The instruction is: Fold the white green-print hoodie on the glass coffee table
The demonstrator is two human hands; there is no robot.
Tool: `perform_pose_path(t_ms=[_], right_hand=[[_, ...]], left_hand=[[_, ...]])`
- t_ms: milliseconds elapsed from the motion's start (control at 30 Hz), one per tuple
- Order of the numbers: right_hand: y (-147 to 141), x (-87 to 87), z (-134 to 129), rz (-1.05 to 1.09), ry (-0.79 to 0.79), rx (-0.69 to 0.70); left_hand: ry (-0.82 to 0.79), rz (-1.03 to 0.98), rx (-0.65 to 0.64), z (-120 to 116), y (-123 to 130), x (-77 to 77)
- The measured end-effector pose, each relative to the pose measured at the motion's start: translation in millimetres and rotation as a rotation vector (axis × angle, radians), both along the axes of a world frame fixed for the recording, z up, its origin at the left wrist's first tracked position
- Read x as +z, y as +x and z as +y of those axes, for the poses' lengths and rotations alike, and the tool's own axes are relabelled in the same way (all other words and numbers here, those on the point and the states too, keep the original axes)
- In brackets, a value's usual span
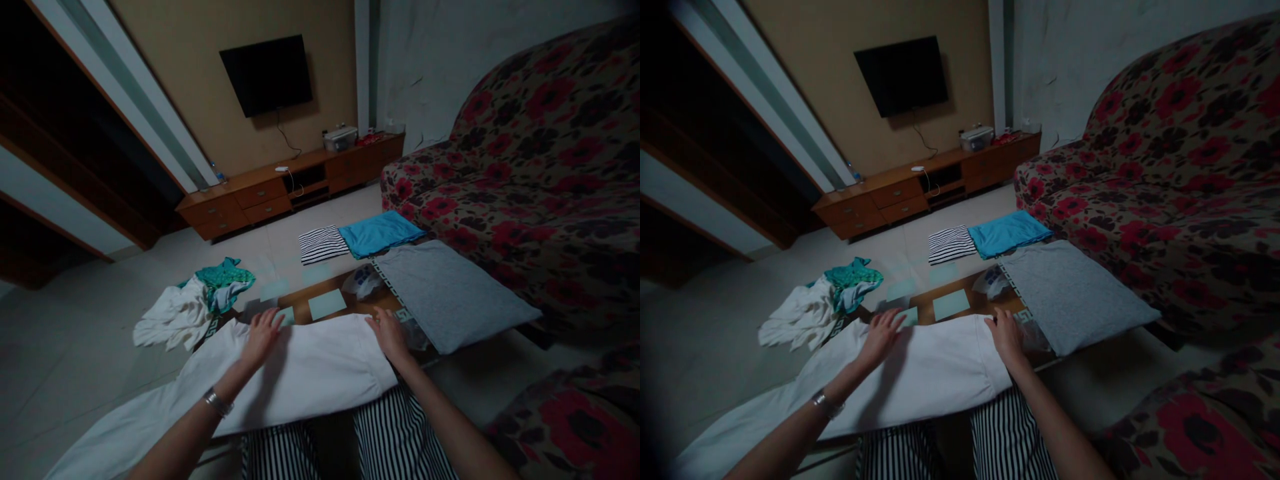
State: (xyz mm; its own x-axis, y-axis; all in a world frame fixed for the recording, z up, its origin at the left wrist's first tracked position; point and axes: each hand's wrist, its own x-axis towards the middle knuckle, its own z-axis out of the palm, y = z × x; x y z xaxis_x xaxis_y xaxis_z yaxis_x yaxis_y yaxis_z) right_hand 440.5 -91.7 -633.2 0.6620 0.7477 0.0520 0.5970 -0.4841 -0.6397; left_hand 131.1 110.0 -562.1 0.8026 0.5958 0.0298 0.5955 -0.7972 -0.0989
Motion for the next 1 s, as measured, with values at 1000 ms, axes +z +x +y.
perform_pose_path(t_ms=[1000], right_hand=[[25,-50.1,-9,-0.62,-0.05,0.272]], left_hand=[[-0.117,-0.296,0.395,-48,-38,-67.2]])
